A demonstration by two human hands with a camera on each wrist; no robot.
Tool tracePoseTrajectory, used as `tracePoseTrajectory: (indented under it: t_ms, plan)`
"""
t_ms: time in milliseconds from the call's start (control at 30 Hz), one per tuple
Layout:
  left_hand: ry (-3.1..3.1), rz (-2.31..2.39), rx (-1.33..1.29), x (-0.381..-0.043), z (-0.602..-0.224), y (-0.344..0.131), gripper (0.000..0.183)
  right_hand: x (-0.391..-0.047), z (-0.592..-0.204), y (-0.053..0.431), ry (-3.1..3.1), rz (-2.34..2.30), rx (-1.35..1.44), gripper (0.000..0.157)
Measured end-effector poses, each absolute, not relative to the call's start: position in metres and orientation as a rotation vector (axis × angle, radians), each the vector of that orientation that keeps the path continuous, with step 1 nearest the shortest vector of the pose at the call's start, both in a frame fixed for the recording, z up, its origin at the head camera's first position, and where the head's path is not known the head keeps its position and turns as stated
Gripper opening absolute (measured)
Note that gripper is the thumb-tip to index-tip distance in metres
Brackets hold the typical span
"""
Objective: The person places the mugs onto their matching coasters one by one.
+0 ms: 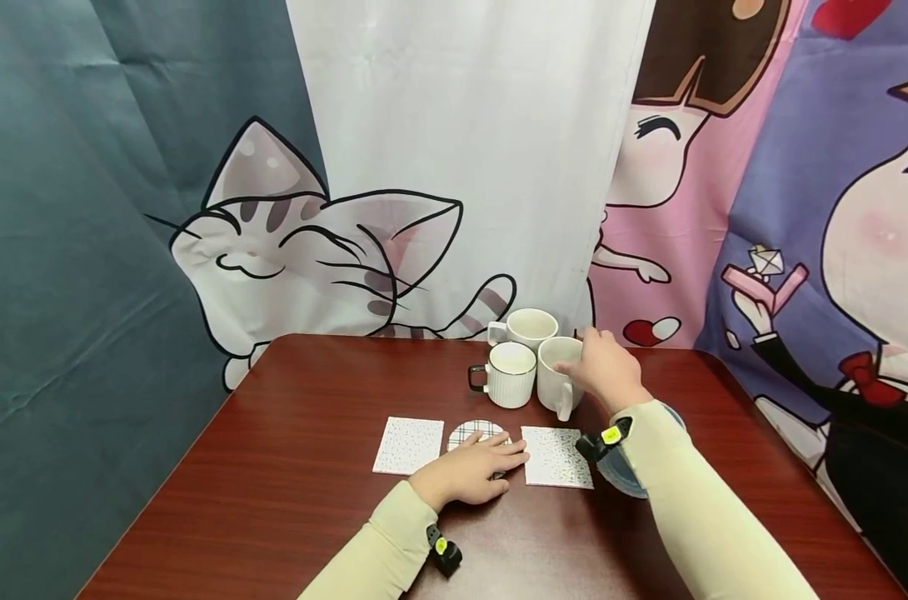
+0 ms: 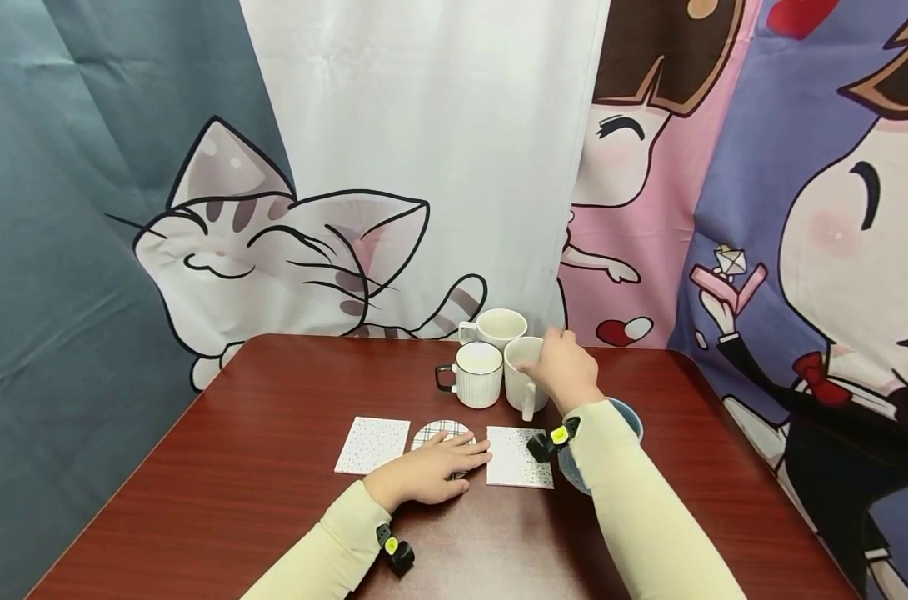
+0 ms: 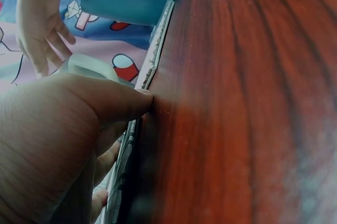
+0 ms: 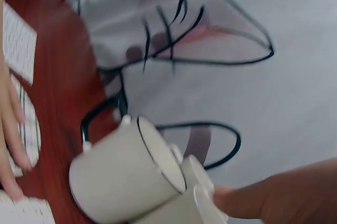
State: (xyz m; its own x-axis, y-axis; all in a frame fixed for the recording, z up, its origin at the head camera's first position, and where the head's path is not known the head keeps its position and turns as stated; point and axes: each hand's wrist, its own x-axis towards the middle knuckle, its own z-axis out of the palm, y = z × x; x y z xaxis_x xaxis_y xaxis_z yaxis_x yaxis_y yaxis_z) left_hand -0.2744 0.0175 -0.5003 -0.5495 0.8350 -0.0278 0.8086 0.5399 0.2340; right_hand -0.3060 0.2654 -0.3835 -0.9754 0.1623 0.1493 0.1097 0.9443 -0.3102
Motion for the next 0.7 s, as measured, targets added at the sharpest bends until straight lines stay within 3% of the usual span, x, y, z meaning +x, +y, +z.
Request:
tracePoseTrajectory:
  t_ms: [200,700]
  plan:
    - [2.634,0.281,1.407,-0.274,-0.501,0.016,0.054,-0.282,-0.395,0.25,-2.748,0.551,-0.278,0.057]
    - [2.643,0.288,1.432,-0.276,-0.505,0.017,0.054,-0.266,-0.445,0.231,-2.8,0.616,-0.362,0.044]
